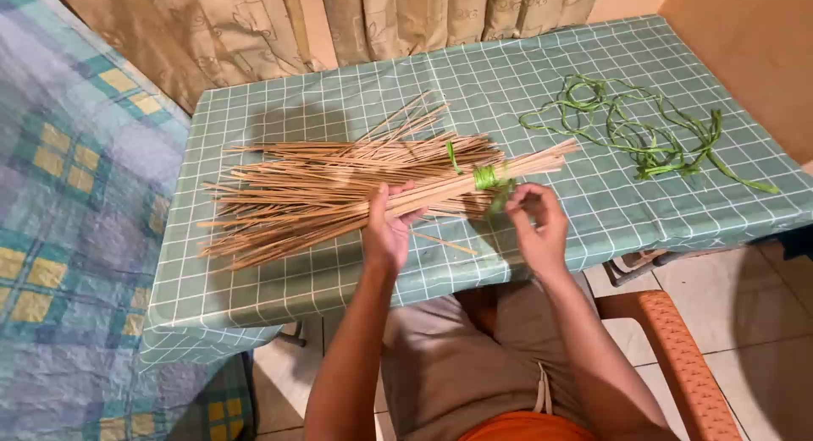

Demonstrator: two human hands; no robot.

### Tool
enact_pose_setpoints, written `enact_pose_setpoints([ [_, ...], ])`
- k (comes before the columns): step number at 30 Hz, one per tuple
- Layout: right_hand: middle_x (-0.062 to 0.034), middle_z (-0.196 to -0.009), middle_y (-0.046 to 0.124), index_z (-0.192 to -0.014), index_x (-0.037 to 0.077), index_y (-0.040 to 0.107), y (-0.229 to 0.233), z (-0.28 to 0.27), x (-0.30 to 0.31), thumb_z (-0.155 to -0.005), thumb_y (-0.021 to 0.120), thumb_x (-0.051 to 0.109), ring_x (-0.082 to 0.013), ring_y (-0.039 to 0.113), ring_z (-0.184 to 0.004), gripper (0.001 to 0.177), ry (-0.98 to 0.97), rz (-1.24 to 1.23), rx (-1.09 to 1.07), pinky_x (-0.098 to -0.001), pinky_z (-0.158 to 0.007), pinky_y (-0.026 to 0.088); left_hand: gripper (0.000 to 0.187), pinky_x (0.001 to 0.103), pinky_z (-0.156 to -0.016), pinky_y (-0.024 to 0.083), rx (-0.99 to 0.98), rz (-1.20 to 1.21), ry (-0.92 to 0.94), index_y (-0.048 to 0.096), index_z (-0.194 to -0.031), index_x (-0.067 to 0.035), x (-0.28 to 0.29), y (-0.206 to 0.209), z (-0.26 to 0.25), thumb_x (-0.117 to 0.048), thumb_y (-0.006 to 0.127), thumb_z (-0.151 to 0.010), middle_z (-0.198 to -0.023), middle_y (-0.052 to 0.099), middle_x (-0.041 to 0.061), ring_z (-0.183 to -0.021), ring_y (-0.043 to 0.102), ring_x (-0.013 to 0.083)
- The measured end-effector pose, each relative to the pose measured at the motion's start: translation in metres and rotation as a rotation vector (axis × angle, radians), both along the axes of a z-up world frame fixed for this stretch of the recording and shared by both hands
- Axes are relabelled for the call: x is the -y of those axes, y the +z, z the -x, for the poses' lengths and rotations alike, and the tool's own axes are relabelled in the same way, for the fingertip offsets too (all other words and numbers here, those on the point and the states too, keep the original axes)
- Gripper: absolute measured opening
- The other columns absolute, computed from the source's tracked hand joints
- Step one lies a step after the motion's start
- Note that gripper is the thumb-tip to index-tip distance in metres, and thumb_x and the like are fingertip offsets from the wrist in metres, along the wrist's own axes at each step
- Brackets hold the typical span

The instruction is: Organizing and bundling thin wooden sticks on a table using plastic ties.

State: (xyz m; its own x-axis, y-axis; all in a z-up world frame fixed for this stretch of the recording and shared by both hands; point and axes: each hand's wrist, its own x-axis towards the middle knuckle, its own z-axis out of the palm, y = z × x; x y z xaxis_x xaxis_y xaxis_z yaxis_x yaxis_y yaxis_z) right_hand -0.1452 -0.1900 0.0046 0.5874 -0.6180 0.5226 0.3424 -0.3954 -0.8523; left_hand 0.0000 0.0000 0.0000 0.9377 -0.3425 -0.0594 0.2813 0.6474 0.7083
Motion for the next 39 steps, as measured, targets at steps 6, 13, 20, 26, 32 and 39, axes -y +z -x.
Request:
enact_pose_setpoints([
  [6, -0.003, -0.092, 0.075, -0.096, 0.015, 0.055, 0.04, 0.007, -0.051, -0.091, 0.074, -0.001, -0.0207, 0.074, -0.089, 0.026, 0.386, -0.792, 0.152, -0.0366, -0.069, 0.057, 0.035, 0.045, -0.073, 0.068, 0.022, -0.004, -0.078, 0.062, -0.091, -0.01, 0.012, -0.013, 0.012, -0.044, 0.059, -0.099, -0.113, 0.074, 0.019, -0.099, 0.075, 0.0319],
  [13, -0.0081, -0.069, 0.064, -0.08, 0.006, 0.054, -0.012, -0.012, -0.006, -0.081, 0.082, -0.009, -0.0299, 0.072, -0.065, 0.032, 0.218, -0.992, 0.141, -0.0323, -0.055, 0.055, 0.035, 0.046, -0.075, 0.067, 0.084, -0.056, -0.15, 0.065, -0.093, -0.007, 0.015, -0.008, 0.017, -0.041, 0.059, -0.098, -0.115, 0.074, 0.02, -0.102, 0.074, 0.032],
  [20, -0.0148, -0.075, 0.068, -0.076, 0.003, 0.058, 0.002, -0.002, 0.022, -0.082, 0.083, -0.003, -0.0256, 0.071, -0.067, 0.027, 0.161, -1.096, 0.167, -0.0268, -0.055, 0.052, 0.03, 0.05, -0.078, 0.066, 0.136, -0.112, -0.128, 0.065, -0.093, -0.007, 0.004, 0.012, 0.022, -0.036, 0.059, -0.098, -0.115, 0.074, 0.02, -0.105, 0.073, 0.0312],
  [26, -0.0124, -0.074, 0.067, -0.073, 0.004, 0.058, 0.015, 0.005, 0.022, -0.082, 0.084, -0.002, -0.0231, 0.069, -0.068, 0.028, 0.106, -1.1, 0.191, -0.0246, -0.056, 0.053, 0.029, 0.05, -0.076, 0.065, 0.126, -0.141, -0.116, 0.063, -0.093, -0.008, -0.006, 0.011, 0.016, -0.036, 0.057, -0.098, -0.115, 0.073, 0.02, -0.105, 0.072, 0.0306],
  [32, -0.0097, -0.076, 0.068, -0.076, 0.004, 0.064, 0.042, 0.009, 0.022, -0.083, 0.085, 0.004, -0.019, 0.069, -0.069, 0.022, 0.07, -1.078, 0.182, -0.022, -0.061, 0.058, 0.029, 0.049, -0.073, 0.066, 0.121, -0.109, -0.092, 0.062, -0.094, -0.005, -0.01, 0.015, 0.011, -0.033, 0.057, -0.098, -0.114, 0.073, 0.024, -0.097, 0.074, 0.032],
  [39, -0.0037, -0.08, 0.058, -0.082, 0.01, 0.056, 0.081, 0.016, 0.041, -0.095, 0.073, 0.01, -0.0145, 0.064, -0.076, 0.022, 0.005, -1.046, 0.28, -0.0159, -0.066, 0.056, 0.033, 0.045, -0.07, 0.067, 0.021, -0.155, 0.02, 0.06, -0.094, -0.006, -0.018, 0.01, -0.006, -0.038, 0.055, -0.099, -0.117, 0.072, 0.024, -0.097, 0.074, 0.0341],
])
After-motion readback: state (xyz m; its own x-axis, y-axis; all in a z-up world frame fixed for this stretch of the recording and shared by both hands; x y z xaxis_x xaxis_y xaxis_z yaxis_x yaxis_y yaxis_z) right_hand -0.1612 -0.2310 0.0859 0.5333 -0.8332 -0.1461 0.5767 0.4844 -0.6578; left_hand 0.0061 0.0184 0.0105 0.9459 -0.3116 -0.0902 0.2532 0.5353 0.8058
